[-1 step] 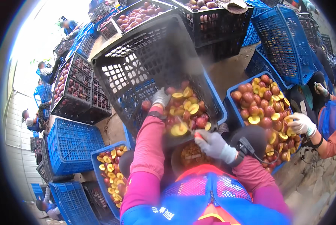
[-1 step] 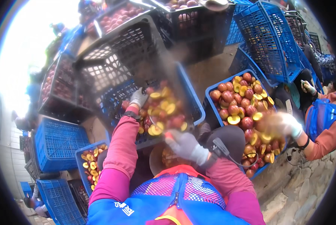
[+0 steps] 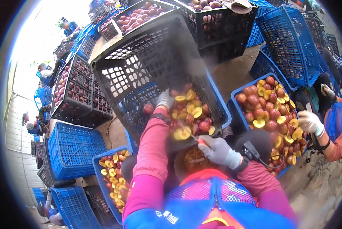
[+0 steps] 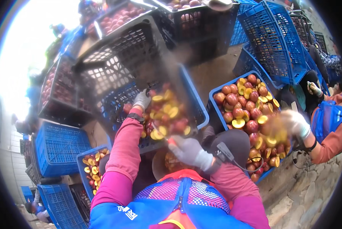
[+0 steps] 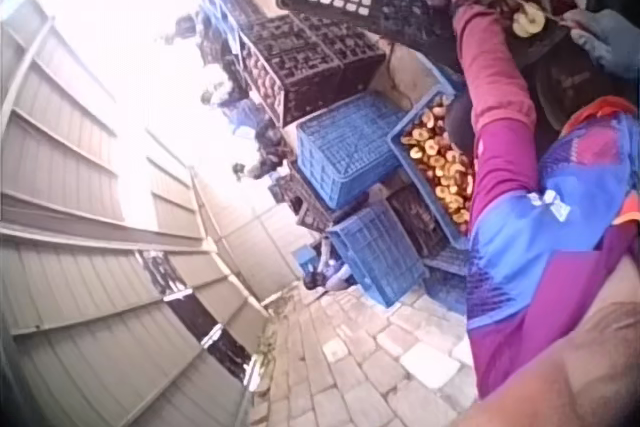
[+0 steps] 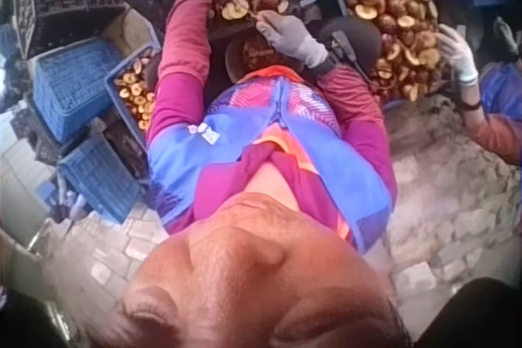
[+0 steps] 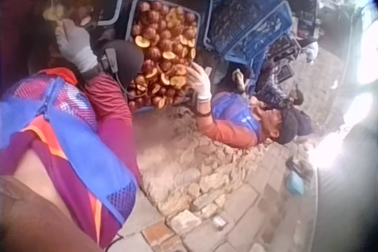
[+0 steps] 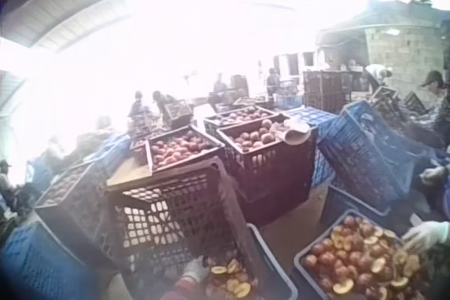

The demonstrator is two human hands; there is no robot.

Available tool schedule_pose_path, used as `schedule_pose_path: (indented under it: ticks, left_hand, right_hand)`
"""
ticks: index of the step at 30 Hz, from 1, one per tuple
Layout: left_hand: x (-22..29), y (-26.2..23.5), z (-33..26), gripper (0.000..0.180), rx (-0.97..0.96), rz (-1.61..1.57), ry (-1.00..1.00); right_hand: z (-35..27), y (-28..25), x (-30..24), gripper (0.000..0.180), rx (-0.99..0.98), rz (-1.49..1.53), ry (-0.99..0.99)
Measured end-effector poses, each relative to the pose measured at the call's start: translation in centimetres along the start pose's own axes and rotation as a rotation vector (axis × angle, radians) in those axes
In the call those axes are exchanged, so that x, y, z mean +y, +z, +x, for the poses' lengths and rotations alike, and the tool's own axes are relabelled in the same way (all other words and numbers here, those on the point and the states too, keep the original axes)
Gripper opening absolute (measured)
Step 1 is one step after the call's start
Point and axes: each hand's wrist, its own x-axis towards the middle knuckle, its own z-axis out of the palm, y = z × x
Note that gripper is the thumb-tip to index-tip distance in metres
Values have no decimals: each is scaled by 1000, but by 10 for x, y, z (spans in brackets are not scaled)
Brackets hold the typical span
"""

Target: Cutting peaches into halves and pitting them in an agricultural processing area.

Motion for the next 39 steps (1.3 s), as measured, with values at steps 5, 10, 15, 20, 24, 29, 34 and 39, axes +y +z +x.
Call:
schedule_pose_path:
  ticks: [5, 10, 15, 20, 24, 29, 34, 39]
  left_hand:
    - [7, 21, 34, 75, -41, 121, 68]
    - [-5, 5, 20, 74, 81, -148, 59]
    - [68, -88, -117, 47, -231, -1361, 151]
    - [63, -87, -262, 47, -484, -1894, 229]
    - [73, -85, -358, 57, -546, -2061, 193]
    - [72, -63, -418, 84, -413, -1804, 318]
    - [83, -61, -447, 89, -388, -1609, 362]
    - [73, -57, -465, 78, -412, -1534, 318]
  right_hand:
    - [16, -10, 9, 29, -63, 4, 143]
    - [22, -4, 18, 29, 151, -55, 57]
    - [23, -23, -3, 38, 305, 364, 295]
    - [3, -18, 1, 37, 334, 544, 245]
    - [-22, -24, -10, 39, 295, 439, 217]
    - [-68, -20, -76, 34, 157, 575, 210]
    - [-98, 5, -106, 33, 71, 606, 209]
    - [-122, 27, -102, 34, 40, 587, 150]
